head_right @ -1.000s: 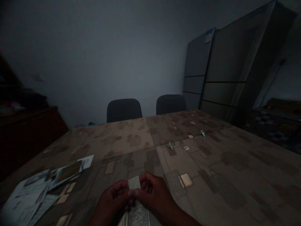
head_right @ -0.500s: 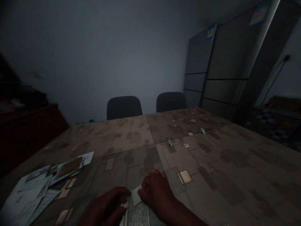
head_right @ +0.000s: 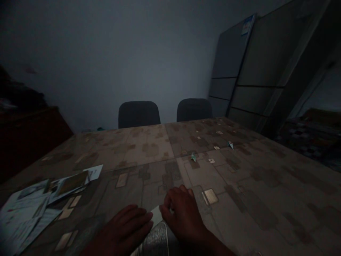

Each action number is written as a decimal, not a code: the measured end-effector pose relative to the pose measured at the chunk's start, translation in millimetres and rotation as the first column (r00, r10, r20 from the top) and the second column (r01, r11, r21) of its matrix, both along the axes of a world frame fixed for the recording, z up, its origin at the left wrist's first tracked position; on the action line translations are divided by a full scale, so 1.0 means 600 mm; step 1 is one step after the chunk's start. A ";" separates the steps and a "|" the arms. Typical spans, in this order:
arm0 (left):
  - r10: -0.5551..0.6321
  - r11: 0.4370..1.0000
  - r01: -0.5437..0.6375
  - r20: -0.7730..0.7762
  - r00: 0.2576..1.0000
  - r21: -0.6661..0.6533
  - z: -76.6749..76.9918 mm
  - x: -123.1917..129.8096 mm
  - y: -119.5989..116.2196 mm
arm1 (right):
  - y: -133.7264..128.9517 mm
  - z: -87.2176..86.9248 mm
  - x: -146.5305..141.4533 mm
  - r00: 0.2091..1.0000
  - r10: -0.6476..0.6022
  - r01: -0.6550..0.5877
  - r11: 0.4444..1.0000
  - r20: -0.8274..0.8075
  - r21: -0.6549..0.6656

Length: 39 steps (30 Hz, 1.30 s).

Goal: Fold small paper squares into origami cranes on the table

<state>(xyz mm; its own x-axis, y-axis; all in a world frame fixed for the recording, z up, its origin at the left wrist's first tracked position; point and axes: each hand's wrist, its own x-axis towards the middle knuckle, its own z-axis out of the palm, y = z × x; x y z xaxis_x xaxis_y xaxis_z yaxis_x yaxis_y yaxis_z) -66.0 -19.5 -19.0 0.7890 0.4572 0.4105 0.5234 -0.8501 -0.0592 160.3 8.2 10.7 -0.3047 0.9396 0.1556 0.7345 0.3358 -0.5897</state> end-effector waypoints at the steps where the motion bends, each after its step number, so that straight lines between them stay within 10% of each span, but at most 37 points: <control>1: -0.003 1.000 0.003 0.020 1.000 0.001 -0.002 0.001 0.000 | -0.004 -0.001 -0.001 1.000 0.004 -0.004 1.000 0.011 -0.005; 9: -0.001 1.000 0.000 0.049 0.999 0.025 -0.025 0.002 0.005 | -0.022 -0.034 -0.007 0.997 0.064 -0.066 0.997 0.038 0.042; 16: 0.064 0.997 -0.063 0.014 0.998 -0.038 -0.030 -0.005 -0.001 | -0.007 -0.012 0.010 0.994 0.087 -0.080 0.992 0.066 -0.102; 39: 0.269 0.948 -0.296 0.204 0.941 0.114 -0.045 0.025 -0.016 | 0.015 -0.006 -0.011 0.995 0.055 -0.049 0.996 -0.080 0.071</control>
<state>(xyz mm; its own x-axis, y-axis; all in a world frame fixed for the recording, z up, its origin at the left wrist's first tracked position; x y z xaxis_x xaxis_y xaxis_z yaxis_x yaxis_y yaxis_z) -51.0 -29.0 -45.8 0.5402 0.5773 0.6123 0.7539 -0.6552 -0.0474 153.8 17.0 7.1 -0.3368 0.9090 0.2455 0.6653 0.4142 -0.6211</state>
